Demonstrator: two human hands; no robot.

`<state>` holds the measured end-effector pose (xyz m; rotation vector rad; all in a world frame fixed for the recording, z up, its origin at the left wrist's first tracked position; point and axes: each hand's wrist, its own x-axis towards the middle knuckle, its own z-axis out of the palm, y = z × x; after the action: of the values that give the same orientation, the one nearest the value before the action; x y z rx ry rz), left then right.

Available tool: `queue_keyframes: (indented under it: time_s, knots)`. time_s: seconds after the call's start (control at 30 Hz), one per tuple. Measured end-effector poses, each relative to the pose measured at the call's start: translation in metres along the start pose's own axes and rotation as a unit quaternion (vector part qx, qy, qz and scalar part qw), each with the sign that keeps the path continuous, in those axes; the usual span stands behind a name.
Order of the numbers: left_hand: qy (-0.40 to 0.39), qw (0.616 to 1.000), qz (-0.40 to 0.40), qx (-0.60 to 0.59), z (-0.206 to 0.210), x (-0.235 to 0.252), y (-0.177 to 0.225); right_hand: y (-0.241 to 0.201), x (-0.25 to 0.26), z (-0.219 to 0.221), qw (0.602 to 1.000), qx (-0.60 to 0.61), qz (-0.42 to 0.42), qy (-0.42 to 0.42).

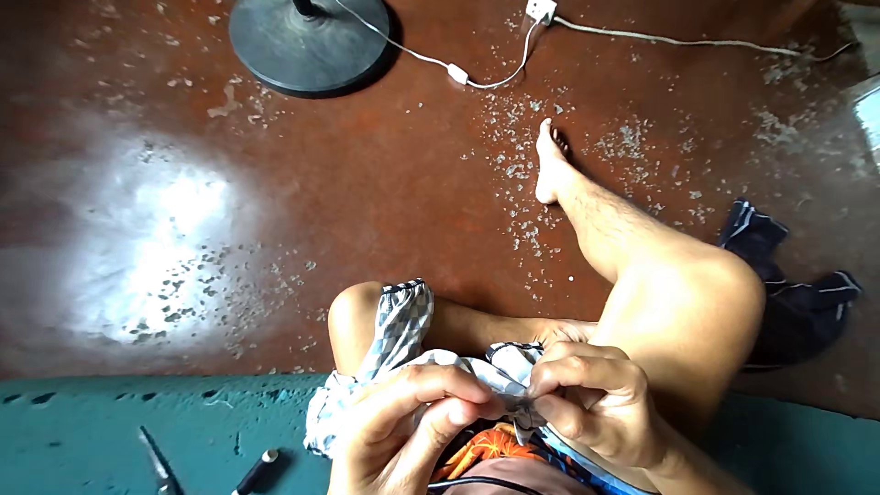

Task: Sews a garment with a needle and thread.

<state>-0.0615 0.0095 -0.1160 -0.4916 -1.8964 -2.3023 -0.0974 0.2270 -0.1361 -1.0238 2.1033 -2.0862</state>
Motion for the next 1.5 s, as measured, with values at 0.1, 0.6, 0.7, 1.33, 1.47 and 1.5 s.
queue_keyframes:
  time_s: [0.1,0.6,0.7,1.33,1.47,1.5]
  knots:
    - [0.003,0.998,0.013,0.054,-0.002,-0.004,0.008,0.0,0.0,0.0,1.0,0.011,0.004,-0.001]
    - [-0.003,0.937,0.005,0.349,0.016,-0.029,0.016,0.0,0.0,0.0,1.0,0.017,0.002,0.0]
    - [-0.006,0.93,0.015,0.366,0.017,-0.028,0.014,0.0,-0.001,-0.001,1.0,0.013,-0.001,-0.002]
    - [-0.009,0.939,0.013,0.343,0.026,-0.026,0.009,0.002,0.0,-0.002,1.0,0.016,-0.003,-0.02]
    - [-0.015,0.963,0.01,0.27,0.028,-0.026,0.002,0.003,0.0,-0.001,1.0,0.019,-0.001,-0.023]
    - [-0.02,0.97,0.007,0.241,0.029,-0.026,0.001,0.003,0.0,-0.001,1.0,0.02,-0.002,-0.023]
